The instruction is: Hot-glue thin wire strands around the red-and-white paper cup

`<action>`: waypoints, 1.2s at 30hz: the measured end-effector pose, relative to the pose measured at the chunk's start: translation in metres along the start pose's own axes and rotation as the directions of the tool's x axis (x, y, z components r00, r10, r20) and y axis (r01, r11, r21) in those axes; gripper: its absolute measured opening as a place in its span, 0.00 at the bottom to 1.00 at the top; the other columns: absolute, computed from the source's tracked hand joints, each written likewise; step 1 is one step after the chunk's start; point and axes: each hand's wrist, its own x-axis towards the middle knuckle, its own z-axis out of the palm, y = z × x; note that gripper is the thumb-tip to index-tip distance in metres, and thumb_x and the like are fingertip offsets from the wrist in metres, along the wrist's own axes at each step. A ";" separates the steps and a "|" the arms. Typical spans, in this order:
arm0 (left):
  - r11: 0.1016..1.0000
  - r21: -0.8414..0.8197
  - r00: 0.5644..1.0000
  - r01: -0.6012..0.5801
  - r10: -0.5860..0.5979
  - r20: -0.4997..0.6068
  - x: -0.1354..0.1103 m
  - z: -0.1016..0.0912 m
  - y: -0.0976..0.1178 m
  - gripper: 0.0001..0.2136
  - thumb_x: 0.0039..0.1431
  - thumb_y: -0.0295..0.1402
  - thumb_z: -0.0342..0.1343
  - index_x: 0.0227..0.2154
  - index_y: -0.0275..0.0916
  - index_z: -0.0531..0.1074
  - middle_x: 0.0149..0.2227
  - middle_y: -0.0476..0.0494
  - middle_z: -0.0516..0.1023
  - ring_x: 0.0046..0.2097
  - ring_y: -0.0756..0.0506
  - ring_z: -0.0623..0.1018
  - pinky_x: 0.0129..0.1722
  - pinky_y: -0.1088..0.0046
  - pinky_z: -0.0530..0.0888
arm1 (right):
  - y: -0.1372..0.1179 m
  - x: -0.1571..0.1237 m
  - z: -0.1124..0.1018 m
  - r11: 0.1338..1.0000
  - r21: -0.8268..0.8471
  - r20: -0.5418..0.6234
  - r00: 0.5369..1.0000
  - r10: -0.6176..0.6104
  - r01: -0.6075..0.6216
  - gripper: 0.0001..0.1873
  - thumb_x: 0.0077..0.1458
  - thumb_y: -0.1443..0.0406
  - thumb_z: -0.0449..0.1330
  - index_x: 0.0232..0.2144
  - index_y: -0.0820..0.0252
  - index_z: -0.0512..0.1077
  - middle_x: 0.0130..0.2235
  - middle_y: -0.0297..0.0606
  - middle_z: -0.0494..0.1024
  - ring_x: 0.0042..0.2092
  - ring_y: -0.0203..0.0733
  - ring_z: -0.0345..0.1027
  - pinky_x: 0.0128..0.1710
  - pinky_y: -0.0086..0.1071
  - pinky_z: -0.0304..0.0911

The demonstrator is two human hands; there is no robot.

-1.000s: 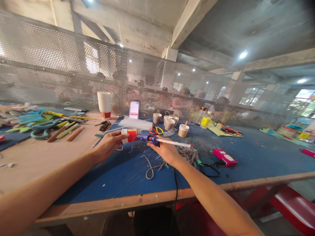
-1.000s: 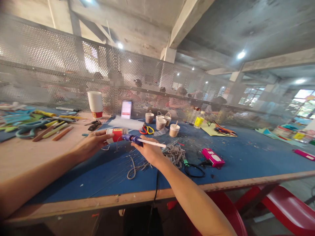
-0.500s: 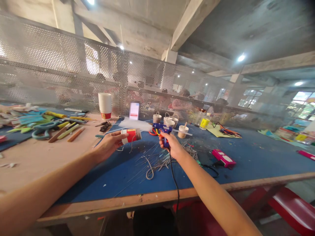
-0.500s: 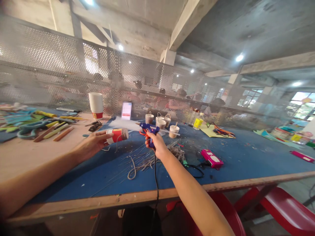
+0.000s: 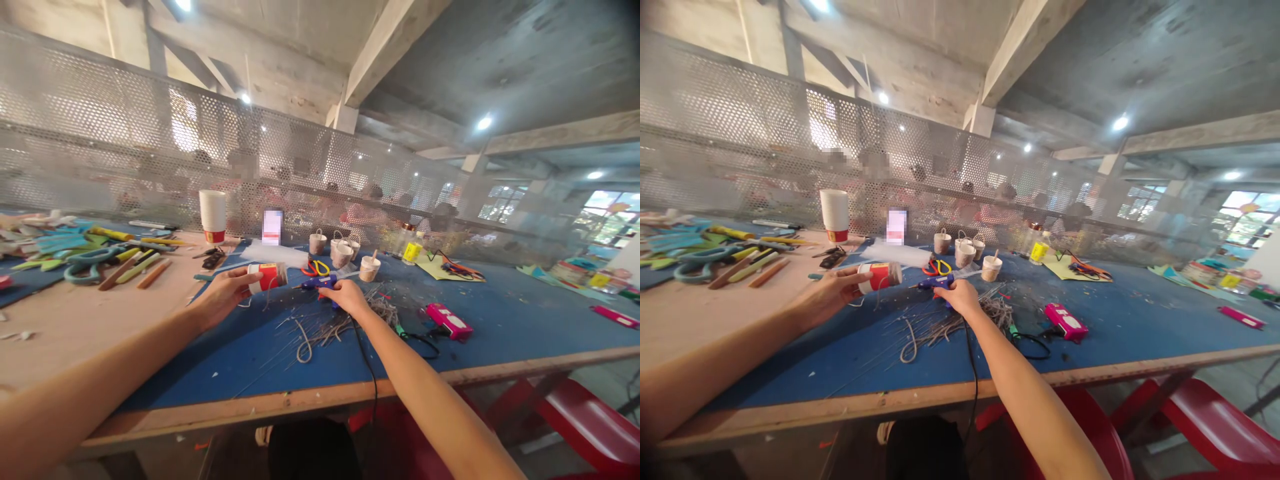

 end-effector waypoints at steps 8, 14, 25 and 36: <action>1.000 -0.014 0.999 0.008 -0.008 0.045 0.000 -0.001 -0.001 0.15 0.44 0.32 0.76 0.36 0.34 0.83 0.37 0.40 0.87 0.34 0.46 0.82 0.34 0.75 0.77 | 0.000 -0.008 0.001 0.927 -0.350 -0.199 0.957 -0.212 0.132 0.18 0.57 0.50 0.68 0.29 0.58 0.76 0.36 0.43 0.79 0.38 0.48 0.75 0.38 0.36 0.65; 0.993 -0.073 0.994 0.088 -0.082 0.073 0.001 -0.001 -0.003 0.11 0.47 0.31 0.74 0.32 0.35 0.81 0.36 0.41 0.86 0.35 0.45 0.82 0.35 0.73 0.78 | -0.035 -0.027 0.009 0.660 -0.326 -0.203 0.631 -0.749 0.677 0.12 0.66 0.67 0.61 0.51 0.56 0.74 0.42 0.40 0.76 0.46 0.43 0.71 0.49 0.36 0.66; 0.992 -0.051 0.982 0.119 -0.111 0.152 -0.011 0.011 0.003 0.06 0.50 0.29 0.72 0.31 0.35 0.83 0.33 0.39 0.86 0.34 0.43 0.82 0.35 0.72 0.78 | -0.064 -0.034 0.031 0.187 -0.656 0.061 0.299 -0.952 0.731 0.12 0.72 0.70 0.53 0.38 0.58 0.75 0.38 0.38 0.72 0.41 0.43 0.63 0.42 0.39 0.55; 0.991 -0.024 0.983 0.128 -0.124 0.134 -0.014 0.016 0.005 0.06 0.49 0.29 0.73 0.30 0.35 0.83 0.32 0.39 0.86 0.32 0.45 0.82 0.36 0.72 0.79 | -0.067 -0.034 0.031 0.189 -0.619 0.092 0.309 -0.947 0.762 0.13 0.72 0.69 0.52 0.37 0.57 0.74 0.42 0.39 0.75 0.44 0.44 0.64 0.44 0.40 0.55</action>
